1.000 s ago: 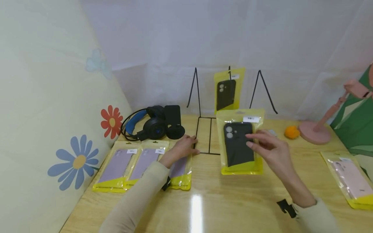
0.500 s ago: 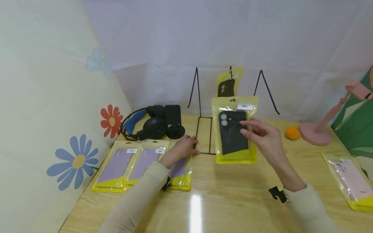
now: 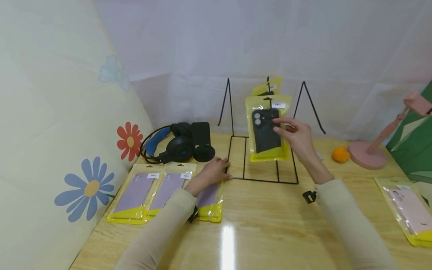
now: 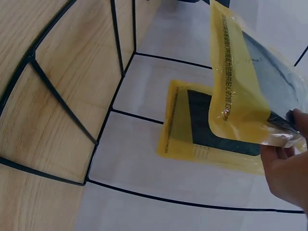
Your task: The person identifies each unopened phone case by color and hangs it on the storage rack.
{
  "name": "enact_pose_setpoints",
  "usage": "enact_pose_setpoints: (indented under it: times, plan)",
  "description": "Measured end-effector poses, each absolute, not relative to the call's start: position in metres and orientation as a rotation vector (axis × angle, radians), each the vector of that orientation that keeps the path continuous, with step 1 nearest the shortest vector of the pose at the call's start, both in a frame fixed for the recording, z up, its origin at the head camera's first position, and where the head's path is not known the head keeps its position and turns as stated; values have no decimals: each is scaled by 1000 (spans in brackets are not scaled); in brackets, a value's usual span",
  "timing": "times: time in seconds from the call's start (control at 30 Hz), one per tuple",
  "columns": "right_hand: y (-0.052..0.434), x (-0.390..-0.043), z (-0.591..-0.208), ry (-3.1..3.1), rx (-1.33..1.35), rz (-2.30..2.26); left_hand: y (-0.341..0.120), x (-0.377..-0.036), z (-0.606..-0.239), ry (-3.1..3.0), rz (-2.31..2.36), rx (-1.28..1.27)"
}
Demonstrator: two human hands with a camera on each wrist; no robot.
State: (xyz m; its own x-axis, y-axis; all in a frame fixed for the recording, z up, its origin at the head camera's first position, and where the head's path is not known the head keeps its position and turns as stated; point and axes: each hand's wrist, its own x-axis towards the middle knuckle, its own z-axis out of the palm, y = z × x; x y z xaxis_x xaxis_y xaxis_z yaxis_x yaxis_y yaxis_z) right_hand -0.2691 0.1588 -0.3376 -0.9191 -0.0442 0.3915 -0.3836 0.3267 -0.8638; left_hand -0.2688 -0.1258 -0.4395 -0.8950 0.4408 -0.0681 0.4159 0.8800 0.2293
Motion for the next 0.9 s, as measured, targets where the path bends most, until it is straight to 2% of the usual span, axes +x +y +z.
enact_pose_setpoints:
  times: [0.37,0.63,0.77,0.9]
  plan:
    - [163,-302,-343,-2220,356,1713,-121,-268,-441,2932,308,708]
    - [169,-309,-349,-2205,315,1717,-120,-269,-442,2917,344,699]
    - [185,-288,-362,-2222,250,1623,-118,-269,-445,2924,344,727]
    - [214,-241,-380,-2339,297,1457,-116,-270,-447,2932,349,727]
